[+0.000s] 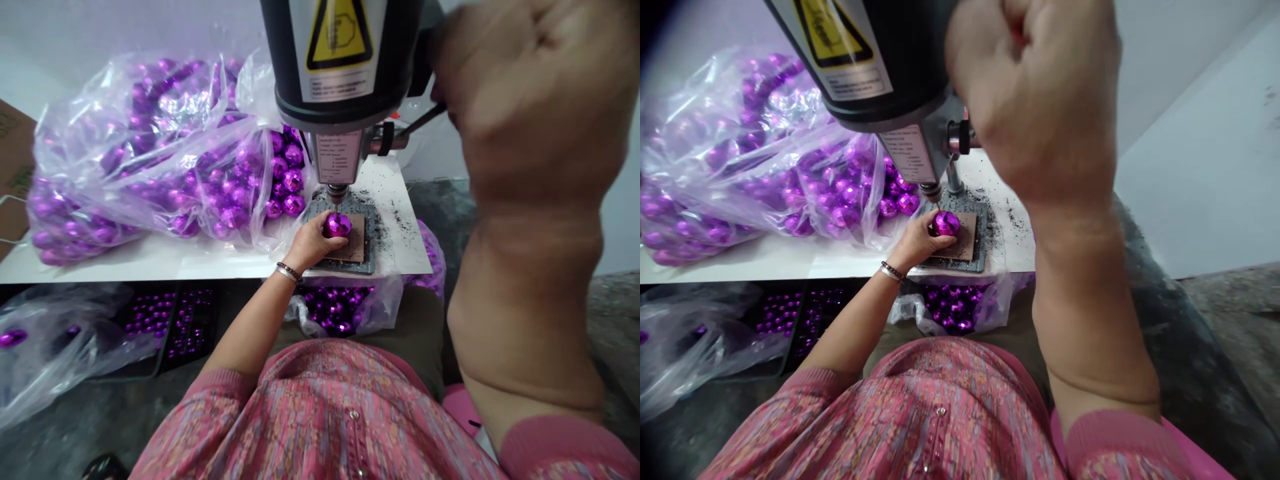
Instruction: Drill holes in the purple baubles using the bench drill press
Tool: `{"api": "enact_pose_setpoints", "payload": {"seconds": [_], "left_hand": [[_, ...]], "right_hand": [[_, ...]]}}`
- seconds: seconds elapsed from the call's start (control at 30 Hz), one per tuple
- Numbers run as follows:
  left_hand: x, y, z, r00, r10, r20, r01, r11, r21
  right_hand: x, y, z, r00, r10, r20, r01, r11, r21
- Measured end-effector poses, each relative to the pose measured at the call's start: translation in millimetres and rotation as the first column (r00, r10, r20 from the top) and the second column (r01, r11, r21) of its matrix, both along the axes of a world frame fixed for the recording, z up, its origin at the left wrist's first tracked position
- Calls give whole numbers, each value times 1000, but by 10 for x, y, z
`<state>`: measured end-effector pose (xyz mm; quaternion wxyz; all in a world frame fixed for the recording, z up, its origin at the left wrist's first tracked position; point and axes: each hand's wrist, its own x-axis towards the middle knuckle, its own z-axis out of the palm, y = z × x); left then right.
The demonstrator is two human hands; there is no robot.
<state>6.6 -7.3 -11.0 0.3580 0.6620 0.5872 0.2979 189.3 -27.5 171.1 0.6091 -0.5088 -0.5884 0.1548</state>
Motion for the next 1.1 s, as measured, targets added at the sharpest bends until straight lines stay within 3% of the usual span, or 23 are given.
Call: {"api": "enact_pose_setpoints", "payload": {"seconds": [0.1, 0.3, 0.53, 0.8, 1.1], "left_hand": [[-1, 10, -35, 1000, 3, 11, -3, 1000, 1], [-2, 9, -46, 1000, -13, -13, 13, 1000, -2], [6, -13, -17, 995, -27, -94, 29, 999, 22], [-13, 4, -100, 998, -48, -38, 49, 998, 43], [9, 3, -157, 1000, -28, -3, 28, 999, 28]], "right_hand": [[-19, -95, -178, 978, -76, 193, 70, 997, 36], [24, -180, -467, 965, -84, 247, 62, 993, 96], [44, -232, -822, 925, -128, 359, 17, 955, 296], [47, -171, -971, 893, -206, 401, -10, 880, 475], [-1, -95, -1172, 921, -257, 292, 65, 843, 535]]}}
